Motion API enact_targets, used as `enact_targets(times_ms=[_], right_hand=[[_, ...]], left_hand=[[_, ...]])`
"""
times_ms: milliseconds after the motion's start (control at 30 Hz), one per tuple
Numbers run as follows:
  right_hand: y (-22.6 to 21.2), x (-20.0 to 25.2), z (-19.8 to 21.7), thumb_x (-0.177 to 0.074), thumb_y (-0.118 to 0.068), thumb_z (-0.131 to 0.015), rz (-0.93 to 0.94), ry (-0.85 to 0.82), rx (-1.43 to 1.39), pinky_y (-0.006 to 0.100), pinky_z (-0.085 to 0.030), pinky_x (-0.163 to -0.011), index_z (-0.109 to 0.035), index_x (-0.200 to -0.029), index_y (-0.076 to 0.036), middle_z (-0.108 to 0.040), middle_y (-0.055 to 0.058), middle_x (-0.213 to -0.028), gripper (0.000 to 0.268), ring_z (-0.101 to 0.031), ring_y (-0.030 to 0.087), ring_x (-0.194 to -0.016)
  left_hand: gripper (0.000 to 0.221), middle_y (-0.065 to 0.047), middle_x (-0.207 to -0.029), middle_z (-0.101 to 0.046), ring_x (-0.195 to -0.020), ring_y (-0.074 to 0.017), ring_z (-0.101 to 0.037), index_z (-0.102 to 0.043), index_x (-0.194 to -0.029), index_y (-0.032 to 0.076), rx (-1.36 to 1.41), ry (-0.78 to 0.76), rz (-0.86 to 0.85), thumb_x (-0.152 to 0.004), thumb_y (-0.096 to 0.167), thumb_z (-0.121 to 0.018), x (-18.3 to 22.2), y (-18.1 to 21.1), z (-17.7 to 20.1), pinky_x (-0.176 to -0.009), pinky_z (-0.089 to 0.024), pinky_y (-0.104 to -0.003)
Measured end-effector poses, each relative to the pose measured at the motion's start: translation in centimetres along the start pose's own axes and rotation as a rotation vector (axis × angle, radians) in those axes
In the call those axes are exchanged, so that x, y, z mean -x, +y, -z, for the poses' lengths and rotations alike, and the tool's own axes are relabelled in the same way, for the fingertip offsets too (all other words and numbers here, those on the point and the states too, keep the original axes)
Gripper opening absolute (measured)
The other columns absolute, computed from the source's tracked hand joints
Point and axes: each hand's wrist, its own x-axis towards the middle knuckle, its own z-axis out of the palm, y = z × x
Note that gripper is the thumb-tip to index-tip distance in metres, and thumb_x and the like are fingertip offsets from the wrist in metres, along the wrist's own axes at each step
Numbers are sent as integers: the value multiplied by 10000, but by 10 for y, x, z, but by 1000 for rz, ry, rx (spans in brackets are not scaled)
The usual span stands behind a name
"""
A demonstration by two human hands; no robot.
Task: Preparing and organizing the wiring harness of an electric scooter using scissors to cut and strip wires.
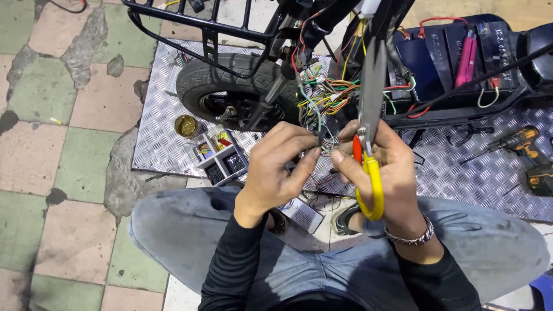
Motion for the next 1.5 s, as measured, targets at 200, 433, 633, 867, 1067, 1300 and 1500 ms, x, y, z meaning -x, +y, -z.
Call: enact_targets(times_ms=[200,433,633,867,1067,1300,1500], right_hand=[[0,-1,-1,-848,66,-689,9,18,94,168,-444,-613,-599,-1138,-7,-620,13,-805,313,-539,48,-659],[5,-1,-3,-842,67,-661,76,28,109,168,-435,-658,-579,-1125,-9,-599,15,-851,304,-532,59,-692],[5,-3,-5,-854,50,-667,84,50,111,177,-456,-672,-574,-1145,4,-602,22,-851,309,-557,68,-695],[10,1,-3,-850,81,-693,124,94,190,167,-456,-630,-584,-1150,9,-613,19,-861,328,-556,56,-686],[9,2,1,-833,100,-726,169,87,260,172,-510,-646,-592,-1143,11,-663,48,-903,349,-615,67,-710],[-6,-1,6,-817,63,-726,75,19,266,155,-424,-569,-624,-1130,-3,-646,10,-778,336,-538,37,-616],[-16,-6,11,-790,20,-690,-58,19,98,169,-398,-573,-631,-1111,1,-628,4,-730,327,-494,56,-578]], left_hand=[[199,-129,-987,-645,-794,-270,-590,-649,-1000,-27,-244,-10,-182,-816,-31,-724,1,-2,-2,-669,-497,-350],[235,-89,-953,-677,-749,-235,-579,-685,-931,2,-300,68,-226,-721,-53,-775,-2,-5,-2,-645,-498,-326],[228,-94,-967,-680,-770,-217,-622,-713,-1000,4,-173,72,-68,-783,-28,-774,1,-2,-4,-672,-510,-316],[265,-119,-979,-672,-774,-233,-624,-697,-1028,-23,-282,145,-137,-793,-26,-820,5,5,-14,-667,-522,-328],[285,-126,-959,-694,-739,-221,-627,-709,-1044,-32,-329,123,-141,-778,-23,-811,9,7,-15,-635,-518,-313],[207,-118,-949,-699,-731,-226,-622,-700,-998,-34,-176,5,-97,-796,-34,-746,5,7,-4,-649,-515,-315],[127,-98,-895,-679,-710,-206,-585,-673,-931,-26,115,-116,-24,-812,-61,-702,-1,8,6,-652,-475,-303]])
